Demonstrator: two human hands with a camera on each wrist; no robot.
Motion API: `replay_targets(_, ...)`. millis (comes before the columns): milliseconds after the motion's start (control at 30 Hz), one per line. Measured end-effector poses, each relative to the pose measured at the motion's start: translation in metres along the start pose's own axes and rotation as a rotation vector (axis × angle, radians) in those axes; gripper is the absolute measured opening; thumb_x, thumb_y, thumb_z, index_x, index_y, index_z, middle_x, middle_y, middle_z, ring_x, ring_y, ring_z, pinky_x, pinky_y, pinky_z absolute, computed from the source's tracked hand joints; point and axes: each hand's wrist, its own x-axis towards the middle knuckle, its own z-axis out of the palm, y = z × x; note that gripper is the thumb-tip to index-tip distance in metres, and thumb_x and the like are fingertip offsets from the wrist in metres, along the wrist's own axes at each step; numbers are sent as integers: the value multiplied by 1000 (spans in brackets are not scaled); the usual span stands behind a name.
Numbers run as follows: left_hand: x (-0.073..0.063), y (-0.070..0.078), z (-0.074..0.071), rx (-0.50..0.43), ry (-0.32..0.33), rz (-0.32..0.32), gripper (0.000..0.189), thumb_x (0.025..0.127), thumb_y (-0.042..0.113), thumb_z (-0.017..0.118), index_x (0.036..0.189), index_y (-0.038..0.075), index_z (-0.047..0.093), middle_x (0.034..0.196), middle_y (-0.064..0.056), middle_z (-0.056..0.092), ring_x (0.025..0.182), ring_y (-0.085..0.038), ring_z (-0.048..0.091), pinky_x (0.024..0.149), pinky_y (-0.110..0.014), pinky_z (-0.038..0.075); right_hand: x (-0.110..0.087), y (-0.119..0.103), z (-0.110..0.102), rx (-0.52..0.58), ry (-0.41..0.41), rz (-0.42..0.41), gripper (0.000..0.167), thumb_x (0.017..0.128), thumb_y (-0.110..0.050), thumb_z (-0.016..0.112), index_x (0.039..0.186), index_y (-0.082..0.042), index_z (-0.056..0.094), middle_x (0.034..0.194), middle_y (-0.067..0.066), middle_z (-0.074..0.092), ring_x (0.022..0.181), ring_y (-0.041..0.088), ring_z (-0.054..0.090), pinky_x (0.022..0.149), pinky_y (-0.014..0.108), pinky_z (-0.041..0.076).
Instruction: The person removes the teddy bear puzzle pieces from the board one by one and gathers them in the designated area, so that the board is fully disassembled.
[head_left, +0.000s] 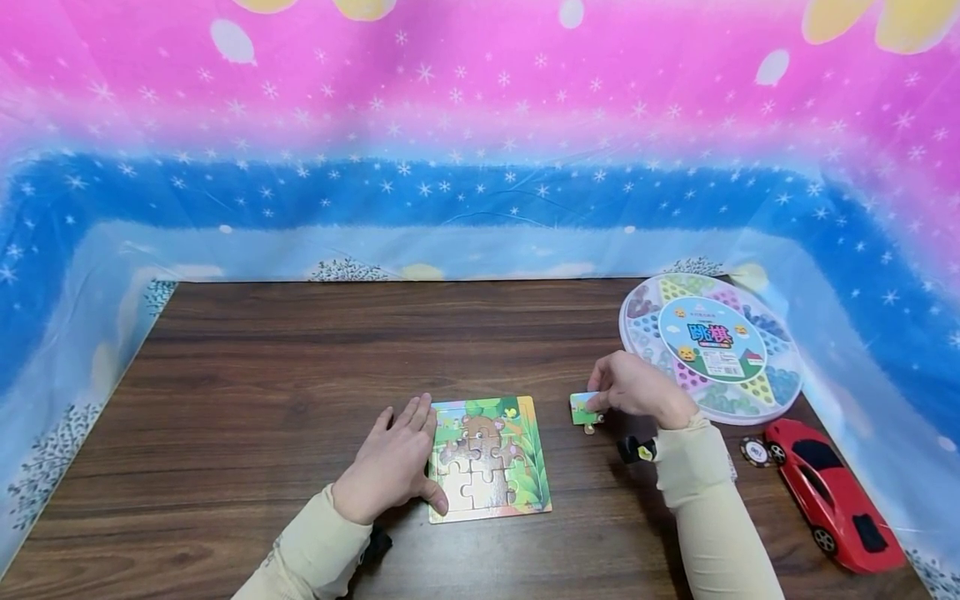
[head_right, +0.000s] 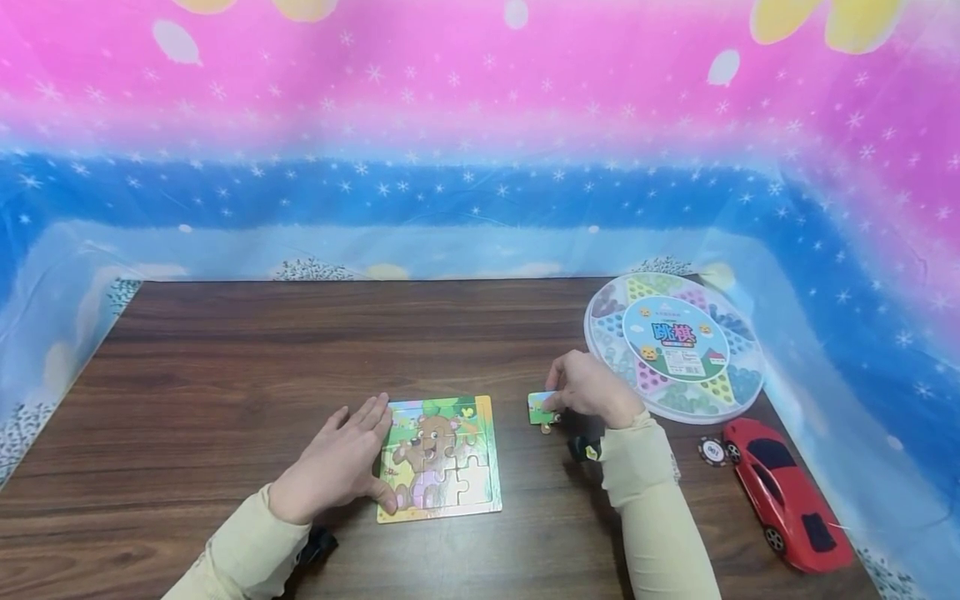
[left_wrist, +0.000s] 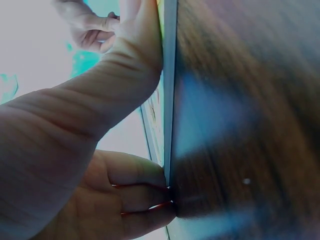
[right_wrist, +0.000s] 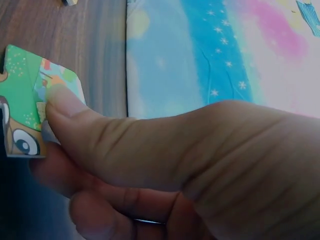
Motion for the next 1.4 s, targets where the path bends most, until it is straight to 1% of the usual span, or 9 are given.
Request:
replay_targets(133, 0, 0, 0, -1, 2, 0, 126, 47, 61, 83, 141, -11, 41, 152, -27, 31, 140, -37, 31, 108, -59, 27, 2, -3, 3, -39, 1, 8, 15, 81, -18, 79, 77, -11, 66, 71, -2, 63, 63, 15, 52, 58, 29, 44)
replay_targets(367, 0, 0, 0, 11, 23, 10, 125, 47, 61, 83, 140, -12, 42, 151, -27, 32, 139, -37, 33, 108, -59, 28, 4, -7, 9, -55, 2, -3, 15, 81, -18, 79, 77, -12, 66, 68, -2, 61, 61, 14, 50, 57, 29, 43)
replay_targets(567, -1, 1, -1, -2, 6, 3, 125, 48, 61, 83, 141, -11, 42, 151, -27, 31, 140, -37, 31, 108, -59, 27, 6, -12, 14, -78, 2, -8, 15, 81, -18, 79, 79, -11, 66, 70, -2, 61, 61, 15, 51, 57, 30, 45)
replay_targets(667, -1, 1, -1, 1, 9, 6, 124, 48, 61, 83, 141, -11, 42, 151, -27, 32, 140, -37, 31, 108, -59, 28, 7, -14, 17, -85, 3, -6, 15, 81, -18, 79, 79, -12, 66, 70, -2, 61, 61, 14, 52, 57, 29, 45)
replay_targets(1033, 0, 0, 0, 5, 26, 13, 124, 47, 60, 84, 140, -12, 43, 150, -28, 33, 139, -38, 33, 107, -59, 29, 8, -14, 18, -92, -1, 1, 15, 83, -17, 78, 81, -11, 65, 71, -1, 61, 61, 15, 52, 57, 30, 44)
replay_targets(1400, 0, 1, 0, 13, 26, 10, 125, 46, 60, 83, 140, -12, 43, 150, -28, 33, 139, -37, 34, 107, -59, 29, 9, -16, 19, -121, 22, -1, 15, 84, -19, 77, 79, -12, 64, 69, -3, 60, 59, 14, 51, 55, 29, 43)
